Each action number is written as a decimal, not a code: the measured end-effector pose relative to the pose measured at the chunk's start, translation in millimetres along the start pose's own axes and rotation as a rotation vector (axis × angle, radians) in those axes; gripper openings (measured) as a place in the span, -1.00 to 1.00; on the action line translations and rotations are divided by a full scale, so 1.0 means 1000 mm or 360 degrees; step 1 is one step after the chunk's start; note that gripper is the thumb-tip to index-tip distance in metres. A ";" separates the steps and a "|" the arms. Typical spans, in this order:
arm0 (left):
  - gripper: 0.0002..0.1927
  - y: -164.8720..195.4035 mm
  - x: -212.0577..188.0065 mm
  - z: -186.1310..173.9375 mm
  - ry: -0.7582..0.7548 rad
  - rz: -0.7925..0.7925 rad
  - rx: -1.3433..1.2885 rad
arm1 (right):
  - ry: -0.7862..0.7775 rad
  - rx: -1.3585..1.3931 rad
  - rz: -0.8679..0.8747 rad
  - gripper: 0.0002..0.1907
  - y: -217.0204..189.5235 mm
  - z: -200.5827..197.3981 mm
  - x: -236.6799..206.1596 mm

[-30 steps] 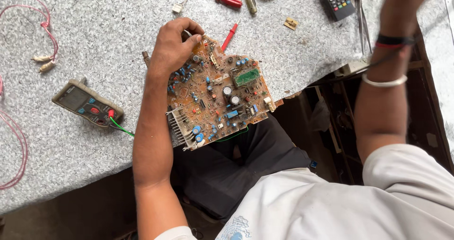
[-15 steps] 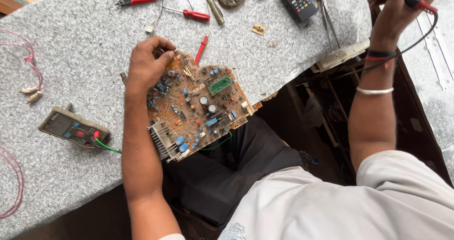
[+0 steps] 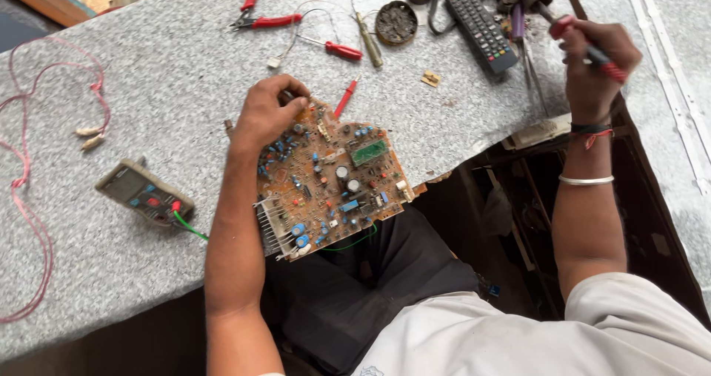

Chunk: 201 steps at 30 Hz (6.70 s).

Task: The person repairs a large circuit board on a workbench, holding it steady while soldering components with a soldering iron and probing the board with multimeter leads. They use a screwdriver and pliers on the board and reposition it to reach different sections.

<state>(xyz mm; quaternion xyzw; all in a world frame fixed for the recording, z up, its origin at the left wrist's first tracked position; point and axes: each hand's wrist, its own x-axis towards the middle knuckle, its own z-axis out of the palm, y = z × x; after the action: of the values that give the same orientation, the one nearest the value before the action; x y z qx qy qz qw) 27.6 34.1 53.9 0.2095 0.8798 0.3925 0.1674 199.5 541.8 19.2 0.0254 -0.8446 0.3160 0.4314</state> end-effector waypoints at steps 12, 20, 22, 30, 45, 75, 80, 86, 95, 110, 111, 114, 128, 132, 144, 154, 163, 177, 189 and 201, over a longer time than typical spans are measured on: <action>-0.86 0.001 -0.001 0.000 -0.0003 -0.0070 0.0093 | -0.0269 -0.0415 -0.0189 -0.70 -0.044 -0.004 0.054; -0.85 0.004 -0.002 -0.003 0.0124 0.0133 0.0167 | -0.0528 0.0557 -0.0531 -0.80 -0.094 0.099 0.083; -0.84 0.005 -0.003 -0.002 0.0136 0.0144 0.0152 | -0.0775 0.0868 -0.0414 -0.79 -0.119 0.149 0.092; -0.82 0.001 0.000 -0.009 0.0266 0.0194 0.0151 | -0.1665 0.0702 -0.0649 -0.80 -0.184 0.290 0.093; -0.72 -0.007 0.011 -0.004 0.0215 -0.0092 0.0027 | -0.1835 0.0717 -0.0492 -0.79 -0.171 0.290 0.083; -0.53 0.000 0.016 -0.002 0.0003 -0.0174 0.0004 | -0.1620 0.0789 -0.0854 -0.89 -0.165 0.289 0.075; -0.51 -0.003 0.015 -0.002 -0.0012 -0.0158 -0.0006 | -0.1718 0.0677 -0.0832 -0.90 -0.164 0.289 0.077; -0.53 -0.003 0.016 -0.003 -0.0019 -0.0156 0.0023 | -0.1694 0.0676 -0.0803 -0.85 -0.164 0.291 0.075; -0.56 -0.003 0.016 -0.002 0.0003 -0.0148 0.0047 | -0.1685 0.0680 -0.0735 -0.81 -0.164 0.290 0.075; -0.56 0.000 0.016 -0.002 -0.0002 -0.0159 0.0088 | -0.1779 0.0642 -0.0656 -0.83 -0.168 0.285 0.077; -0.56 0.000 0.017 -0.002 -0.0003 -0.0159 0.0092 | -0.1776 0.0631 -0.0653 -0.83 -0.168 0.285 0.077; -0.57 0.001 0.017 -0.002 0.0008 -0.0116 0.0079 | -0.1725 0.0645 -0.0694 -0.84 -0.168 0.284 0.076; -0.60 -0.004 0.015 0.000 0.0050 -0.0056 0.0076 | -0.1667 0.0645 -0.0757 -0.84 -0.164 0.290 0.069; -0.61 -0.005 0.015 0.000 0.0048 -0.0008 0.0071 | -0.1639 0.0652 -0.0774 -0.85 -0.164 0.290 0.069; -0.58 -0.004 0.015 0.000 0.0041 -0.0066 0.0045 | -0.1568 0.0666 -0.0819 -0.86 -0.163 0.289 0.067; -0.55 -0.005 0.014 0.000 0.0040 -0.0042 0.0046 | -0.1655 0.0746 -0.0712 -0.74 -0.164 0.286 0.075; -0.58 -0.004 0.014 0.000 0.0065 -0.0006 0.0049 | -0.1651 0.0684 -0.0818 -0.78 -0.165 0.288 0.074; -0.60 -0.003 0.013 -0.002 0.0030 -0.0101 0.0004 | -0.1719 0.0719 -0.0682 -0.71 -0.170 0.288 0.064; -0.82 -0.008 0.015 0.000 0.0045 -0.0088 0.0018 | -0.1535 0.0973 -0.0358 -0.86 -0.154 0.293 0.075; -0.80 -0.013 0.019 0.001 0.0045 -0.0109 0.0064 | -0.1829 0.0827 -0.0557 -0.82 -0.167 0.287 0.081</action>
<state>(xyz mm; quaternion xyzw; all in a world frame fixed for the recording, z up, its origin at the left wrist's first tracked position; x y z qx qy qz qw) 9.2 36.5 41.2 0.1771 0.8964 0.3719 0.1640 -3.0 267.6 42.4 0.4309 -0.8202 0.3709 -0.0639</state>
